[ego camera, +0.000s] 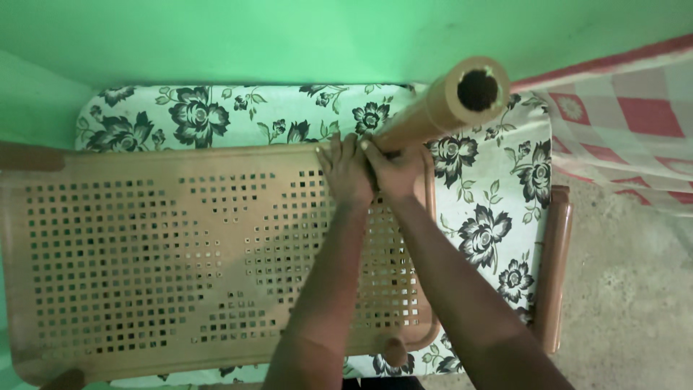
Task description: The person repeatedly inserts cylindrical plastic legs into the holes of a perforated plastic stool seat and places them on a floral-patterned surface. The person handles the legs one at a time, aligning them with the seat holes and pushing them in, then setting them aside.
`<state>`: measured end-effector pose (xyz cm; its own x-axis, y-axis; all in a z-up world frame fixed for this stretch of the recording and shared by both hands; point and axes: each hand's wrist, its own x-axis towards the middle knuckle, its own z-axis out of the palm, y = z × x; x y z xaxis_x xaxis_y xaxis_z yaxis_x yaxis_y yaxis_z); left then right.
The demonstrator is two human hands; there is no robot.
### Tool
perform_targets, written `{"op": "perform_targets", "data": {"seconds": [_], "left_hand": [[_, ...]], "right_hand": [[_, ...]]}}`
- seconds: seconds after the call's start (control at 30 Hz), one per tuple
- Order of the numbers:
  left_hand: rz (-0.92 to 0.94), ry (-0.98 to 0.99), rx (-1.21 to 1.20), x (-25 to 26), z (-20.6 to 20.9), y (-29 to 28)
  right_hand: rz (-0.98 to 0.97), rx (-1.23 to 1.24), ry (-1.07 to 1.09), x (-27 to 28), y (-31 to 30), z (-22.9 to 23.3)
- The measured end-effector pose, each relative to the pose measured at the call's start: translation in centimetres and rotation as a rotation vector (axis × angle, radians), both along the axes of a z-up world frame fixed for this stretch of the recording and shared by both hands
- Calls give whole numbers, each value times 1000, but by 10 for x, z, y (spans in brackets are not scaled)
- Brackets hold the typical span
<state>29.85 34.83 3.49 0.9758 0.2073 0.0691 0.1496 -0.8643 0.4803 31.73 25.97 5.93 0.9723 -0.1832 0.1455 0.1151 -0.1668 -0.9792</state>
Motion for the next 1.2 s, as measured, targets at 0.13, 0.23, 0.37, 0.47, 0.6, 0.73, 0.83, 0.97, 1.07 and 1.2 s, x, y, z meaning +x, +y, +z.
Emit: {"op": "perform_targets", "data": {"seconds": [0.13,0.23,0.37,0.47,0.6,0.73,0.83,0.97,1.07,1.2], "left_hand": [[-16,72,17,1,-3,-1],[0,14,39,-1,-7,-1],[5,64,63,1,-8,-2],[-7,95,82,1,-2,-2],[-21,199,47,2,11,-1],[-18,188,20,3,23,0],[-12,208,-12,3,27,0],[-20,203,33,5,24,1],[-17,187,50,2,17,0],[-16,214,86,0,7,-2]], "right_hand": [[-39,11,-14,6,10,0],[-112,-13,128,6,15,-5],[-186,-93,171,11,14,-18],[-201,-87,164,16,12,-28],[-69,25,270,20,3,-22],[146,-197,439,25,-21,10],[260,-348,378,27,-25,28],[168,-179,306,22,-17,21],[49,-119,251,20,-4,-1],[-127,-133,185,16,10,-19]]}}
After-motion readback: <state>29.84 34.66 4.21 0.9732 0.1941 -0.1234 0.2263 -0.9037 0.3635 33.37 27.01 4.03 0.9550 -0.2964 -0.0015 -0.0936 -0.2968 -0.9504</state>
